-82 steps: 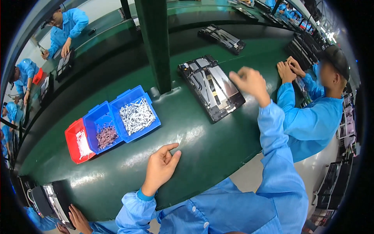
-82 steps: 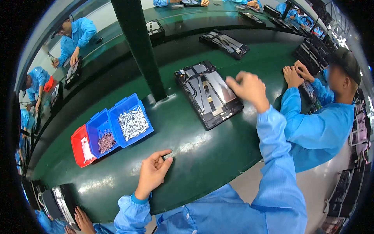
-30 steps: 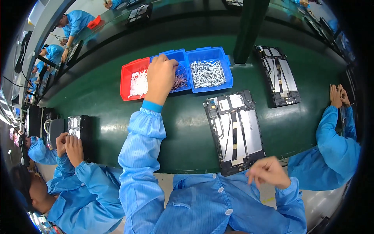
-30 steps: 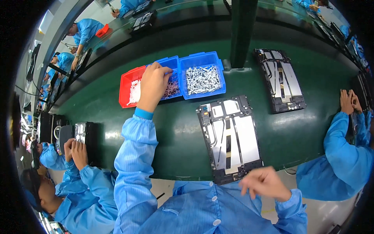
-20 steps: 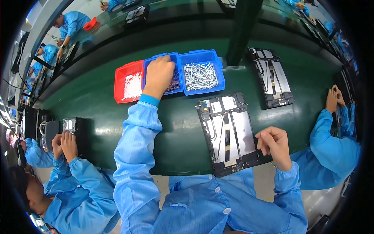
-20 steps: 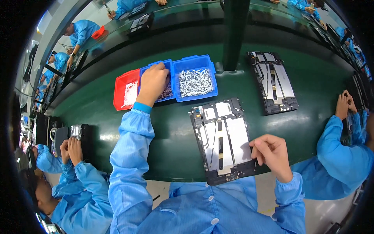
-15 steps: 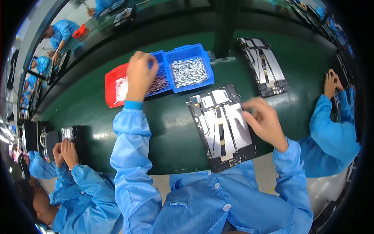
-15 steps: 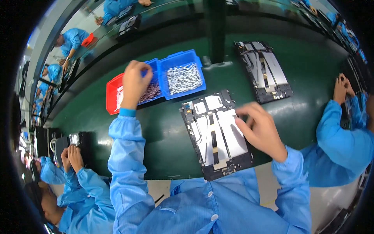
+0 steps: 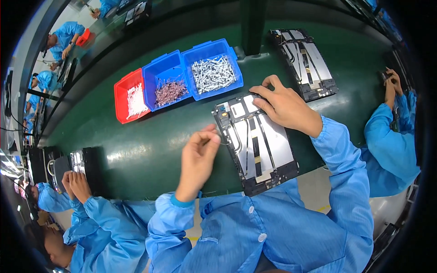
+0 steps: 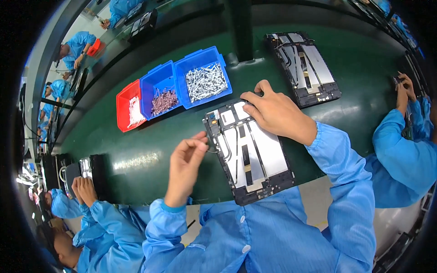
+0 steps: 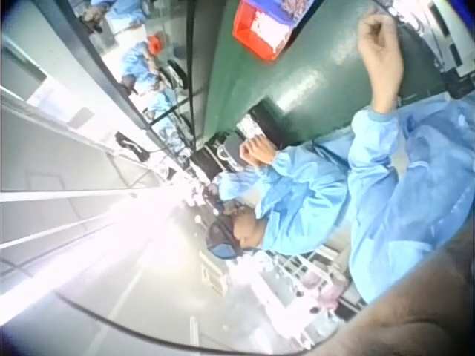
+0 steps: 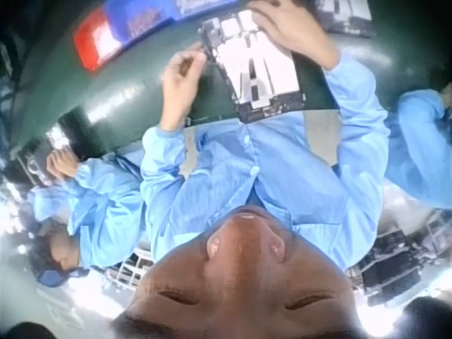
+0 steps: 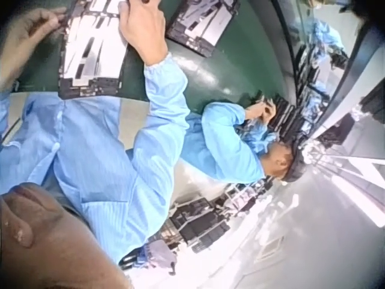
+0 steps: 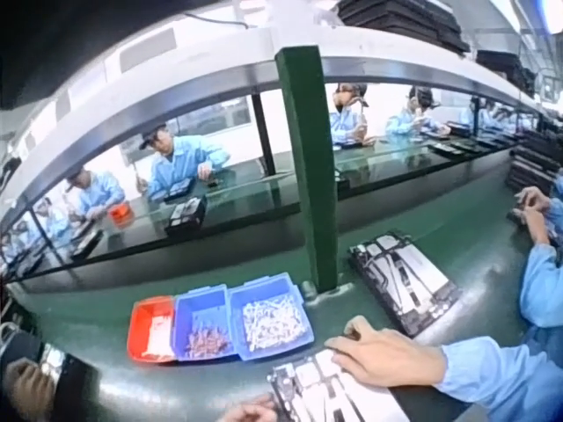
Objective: The person assembles tablet devices by hand, connecting internal circuits and ribbon cables to a tablet screen, then enclosing the components within a tablet casing.
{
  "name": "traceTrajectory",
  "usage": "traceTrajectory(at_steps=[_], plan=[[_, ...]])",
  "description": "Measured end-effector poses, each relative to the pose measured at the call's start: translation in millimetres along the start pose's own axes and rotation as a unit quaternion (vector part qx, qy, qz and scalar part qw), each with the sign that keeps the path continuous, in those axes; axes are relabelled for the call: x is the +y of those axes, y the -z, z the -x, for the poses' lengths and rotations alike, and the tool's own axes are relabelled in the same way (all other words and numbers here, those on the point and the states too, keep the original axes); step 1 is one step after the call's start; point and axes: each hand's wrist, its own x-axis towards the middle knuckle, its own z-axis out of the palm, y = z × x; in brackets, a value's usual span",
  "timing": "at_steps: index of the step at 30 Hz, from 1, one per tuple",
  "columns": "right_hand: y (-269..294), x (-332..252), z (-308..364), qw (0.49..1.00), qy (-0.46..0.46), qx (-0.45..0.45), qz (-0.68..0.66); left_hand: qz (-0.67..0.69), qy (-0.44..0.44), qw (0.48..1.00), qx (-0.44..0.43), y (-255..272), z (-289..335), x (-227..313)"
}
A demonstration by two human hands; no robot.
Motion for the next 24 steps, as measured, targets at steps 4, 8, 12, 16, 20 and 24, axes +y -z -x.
traceTrajectory(at_steps=[4, 8, 12, 16, 20, 24], plan=[[2.6, -12.6, 8.6, 0.999, -0.026, -0.013, 0.024, 0.071, 0.006, 0.997, -0.002, -21.1, 3.9, -6.5], [4.7, -15.8, 34.4, 0.995, -0.073, -0.017, 0.070, 0.094, -0.009, 0.995, 0.017, -18.8, -1.1, -12.1], [16.4, -31.6, 38.6, 0.987, -0.090, 0.088, 0.099, 0.117, -0.011, 0.992, 0.036, -18.1, -6.1, 2.1], [22.5, -55.8, 31.7, 0.969, -0.011, 0.143, -0.200, 0.190, 0.045, 0.981, 0.001, -29.4, -5.6, 12.3], [14.1, -71.4, 32.5, 0.945, 0.000, 0.052, -0.323, 0.233, 0.053, 0.970, -0.034, -33.7, -2.9, 8.8], [2.9, -71.4, 36.8, 0.918, -0.025, 0.000, -0.396, 0.250, -0.016, 0.966, -0.058, -29.7, -3.1, -3.3]])
